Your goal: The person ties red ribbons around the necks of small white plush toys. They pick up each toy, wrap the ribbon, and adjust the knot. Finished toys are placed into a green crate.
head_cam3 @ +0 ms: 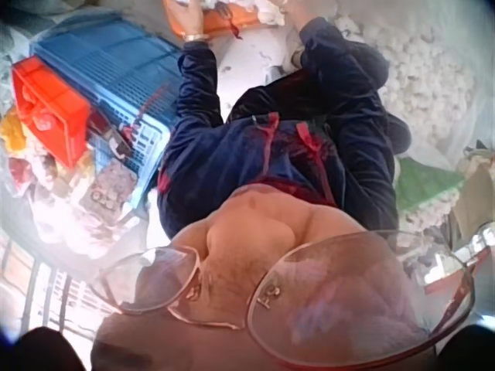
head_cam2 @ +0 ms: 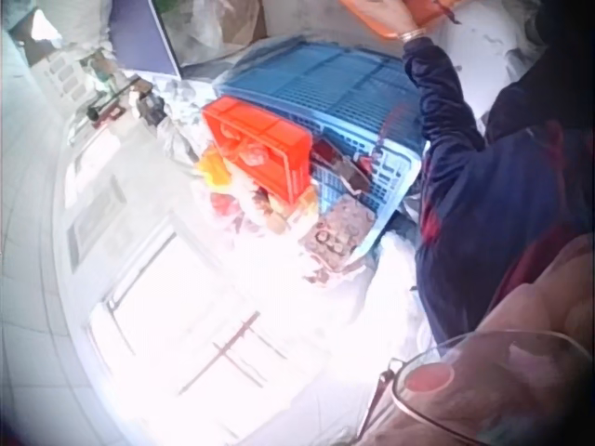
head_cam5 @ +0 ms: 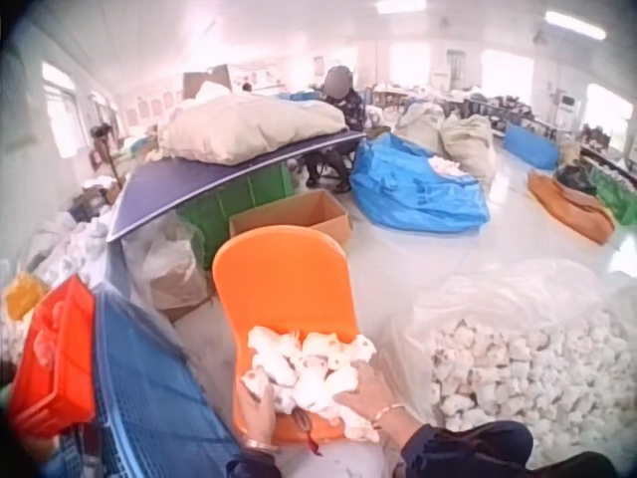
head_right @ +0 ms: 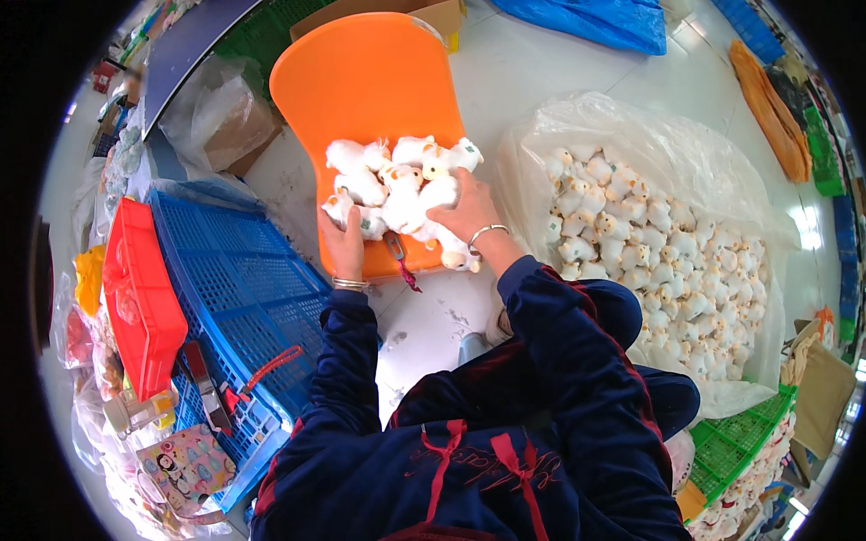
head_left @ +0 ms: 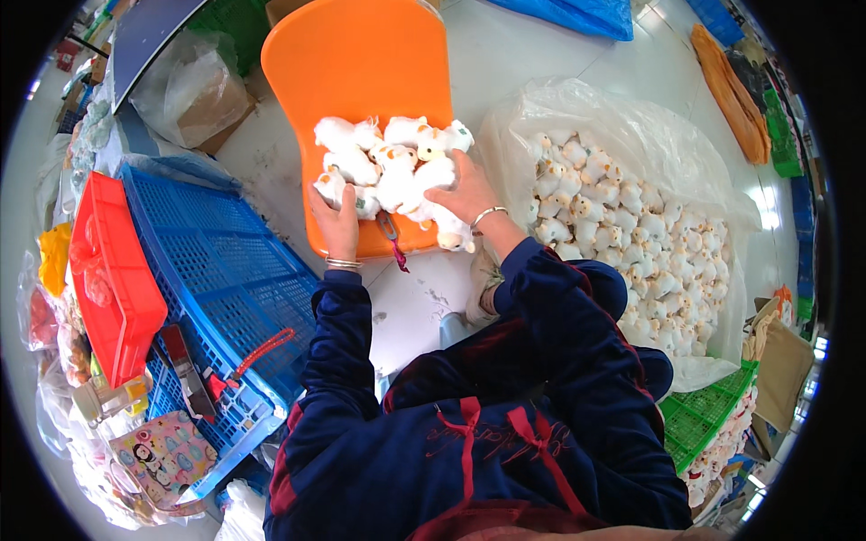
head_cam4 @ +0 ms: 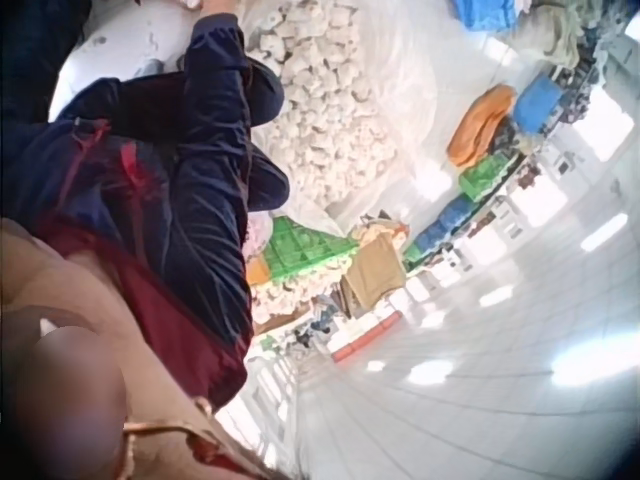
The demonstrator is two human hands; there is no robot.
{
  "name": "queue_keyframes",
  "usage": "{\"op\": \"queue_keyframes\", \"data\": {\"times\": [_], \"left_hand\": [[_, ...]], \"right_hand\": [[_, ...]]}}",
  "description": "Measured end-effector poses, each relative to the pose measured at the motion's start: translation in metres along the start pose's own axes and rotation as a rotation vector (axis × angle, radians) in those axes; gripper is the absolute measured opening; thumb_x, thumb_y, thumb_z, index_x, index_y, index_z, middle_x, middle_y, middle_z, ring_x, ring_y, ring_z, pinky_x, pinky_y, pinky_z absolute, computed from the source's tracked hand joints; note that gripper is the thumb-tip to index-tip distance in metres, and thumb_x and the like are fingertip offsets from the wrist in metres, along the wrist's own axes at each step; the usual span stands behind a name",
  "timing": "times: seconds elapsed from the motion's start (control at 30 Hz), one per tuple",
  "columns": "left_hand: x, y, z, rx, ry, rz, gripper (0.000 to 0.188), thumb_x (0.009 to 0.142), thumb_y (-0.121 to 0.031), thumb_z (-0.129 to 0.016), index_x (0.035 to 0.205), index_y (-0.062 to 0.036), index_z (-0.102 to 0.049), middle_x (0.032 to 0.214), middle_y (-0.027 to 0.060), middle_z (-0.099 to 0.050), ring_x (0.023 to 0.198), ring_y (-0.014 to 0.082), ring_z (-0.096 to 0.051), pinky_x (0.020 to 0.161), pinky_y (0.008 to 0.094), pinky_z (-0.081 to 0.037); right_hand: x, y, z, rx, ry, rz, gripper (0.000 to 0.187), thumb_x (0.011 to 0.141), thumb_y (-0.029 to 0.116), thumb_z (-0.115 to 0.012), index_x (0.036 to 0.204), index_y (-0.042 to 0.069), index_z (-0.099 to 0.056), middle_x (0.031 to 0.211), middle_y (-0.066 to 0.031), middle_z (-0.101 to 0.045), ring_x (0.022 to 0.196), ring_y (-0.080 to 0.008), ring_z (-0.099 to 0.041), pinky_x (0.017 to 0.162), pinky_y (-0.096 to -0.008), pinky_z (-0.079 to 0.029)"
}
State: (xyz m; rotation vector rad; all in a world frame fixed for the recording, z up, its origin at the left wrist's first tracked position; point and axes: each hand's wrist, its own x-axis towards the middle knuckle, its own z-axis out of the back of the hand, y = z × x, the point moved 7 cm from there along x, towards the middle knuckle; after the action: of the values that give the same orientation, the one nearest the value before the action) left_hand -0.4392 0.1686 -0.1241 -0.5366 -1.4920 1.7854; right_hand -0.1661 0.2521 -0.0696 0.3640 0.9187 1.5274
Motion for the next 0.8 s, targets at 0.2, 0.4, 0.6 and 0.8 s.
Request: {"op": "queue_keyframes", "data": {"times": [0.2, 0.4, 0.6, 0.8], "left_hand": [[0.006, -0.008, 0.015, 0.029, -0.057, -0.005, 0.08, 0.096, -0.032, -0.069, 0.153, 0.0092, -0.03, 0.154, 0.0286, -0.036, 0.143, 0.0391, -0.036, 0.119, 0.0438, -0.03], [0.009, -0.005, 0.031, 0.07, -0.113, 0.021, 0.077, 0.097, -0.03, -0.068, 0.153, 0.0081, -0.032, 0.155, 0.029, -0.036, 0.143, 0.0395, -0.036, 0.119, 0.045, -0.029], [0.009, 0.014, 0.028, -0.025, -0.112, 0.001, 0.074, 0.097, -0.03, -0.068, 0.151, 0.008, -0.035, 0.153, 0.0285, -0.038, 0.141, 0.0393, -0.039, 0.118, 0.0447, -0.032], [0.01, 0.019, 0.025, -0.078, -0.085, -0.012, 0.069, 0.097, -0.026, -0.068, 0.149, 0.0082, -0.037, 0.148, 0.0277, -0.042, 0.137, 0.0383, -0.043, 0.115, 0.0441, -0.036]], "right_hand": [[-0.004, -0.004, -0.004, 0.396, -0.037, 0.01, 0.106, 0.079, 0.049, -0.082, 0.155, -0.004, -0.03, 0.15, -0.0292, -0.044, 0.142, -0.0359, -0.045, 0.115, -0.0406, -0.038], [-0.016, -0.042, -0.01, -0.087, 0.049, -0.162, 0.109, 0.069, 0.055, -0.085, 0.146, -0.005, -0.038, 0.135, -0.0325, -0.055, 0.127, -0.0406, -0.057, 0.107, -0.0435, -0.047], [-0.04, -0.03, -0.015, 0.082, 0.198, -0.32, 0.097, 0.074, 0.048, -0.085, 0.137, -0.011, -0.041, 0.107, -0.0253, -0.07, 0.084, -0.0354, -0.073, 0.072, -0.04, -0.06], [-0.048, -0.036, -0.029, 0.457, 0.361, -0.379, 0.075, 0.086, 0.036, -0.079, 0.133, -0.011, -0.044, 0.097, -0.0229, -0.072, 0.066, -0.029, -0.073, 0.055, -0.0367, -0.059]]}}
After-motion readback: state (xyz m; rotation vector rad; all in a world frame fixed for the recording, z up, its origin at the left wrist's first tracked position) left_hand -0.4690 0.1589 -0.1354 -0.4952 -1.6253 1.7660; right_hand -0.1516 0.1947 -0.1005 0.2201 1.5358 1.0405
